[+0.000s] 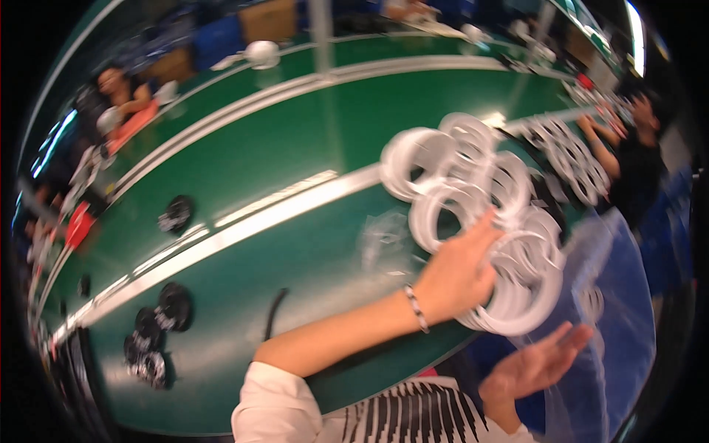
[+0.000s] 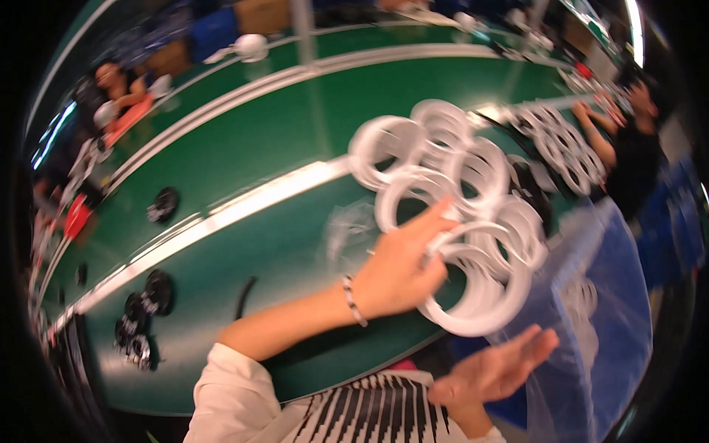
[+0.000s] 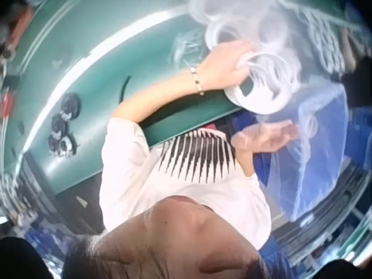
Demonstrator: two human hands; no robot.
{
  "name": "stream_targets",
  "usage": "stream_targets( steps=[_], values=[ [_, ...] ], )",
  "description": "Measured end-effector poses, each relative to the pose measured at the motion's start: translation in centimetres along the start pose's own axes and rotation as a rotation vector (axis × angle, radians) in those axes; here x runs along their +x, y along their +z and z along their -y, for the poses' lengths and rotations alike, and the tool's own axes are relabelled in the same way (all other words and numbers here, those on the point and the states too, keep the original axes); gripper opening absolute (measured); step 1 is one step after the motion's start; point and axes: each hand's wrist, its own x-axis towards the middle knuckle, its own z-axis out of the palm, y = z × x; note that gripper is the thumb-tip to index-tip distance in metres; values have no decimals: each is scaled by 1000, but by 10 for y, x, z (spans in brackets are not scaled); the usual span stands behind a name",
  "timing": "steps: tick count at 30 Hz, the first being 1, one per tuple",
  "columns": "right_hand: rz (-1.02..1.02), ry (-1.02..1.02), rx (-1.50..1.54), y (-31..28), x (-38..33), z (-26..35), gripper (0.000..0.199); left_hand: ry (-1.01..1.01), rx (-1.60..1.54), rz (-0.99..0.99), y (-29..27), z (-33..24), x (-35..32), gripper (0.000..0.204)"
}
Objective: Assembling light components by inserting black bases into white plastic housings and organizing the completed parts.
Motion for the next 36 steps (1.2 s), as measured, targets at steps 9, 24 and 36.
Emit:
stream_targets(
  steps=[9, 24, 36],
  values=[
    [277, 651, 850, 132, 18, 60, 125, 232, 566, -249, -102, -39, -81, 53],
    [668, 771, 1226, 189, -17, 48, 114, -48, 1060, -182, -302, 75, -83, 32],
    [660, 1135, 1398, 187, -21, 35, 110, -1012, 1088, -195, -401, 199, -84, 54]
  ],
)
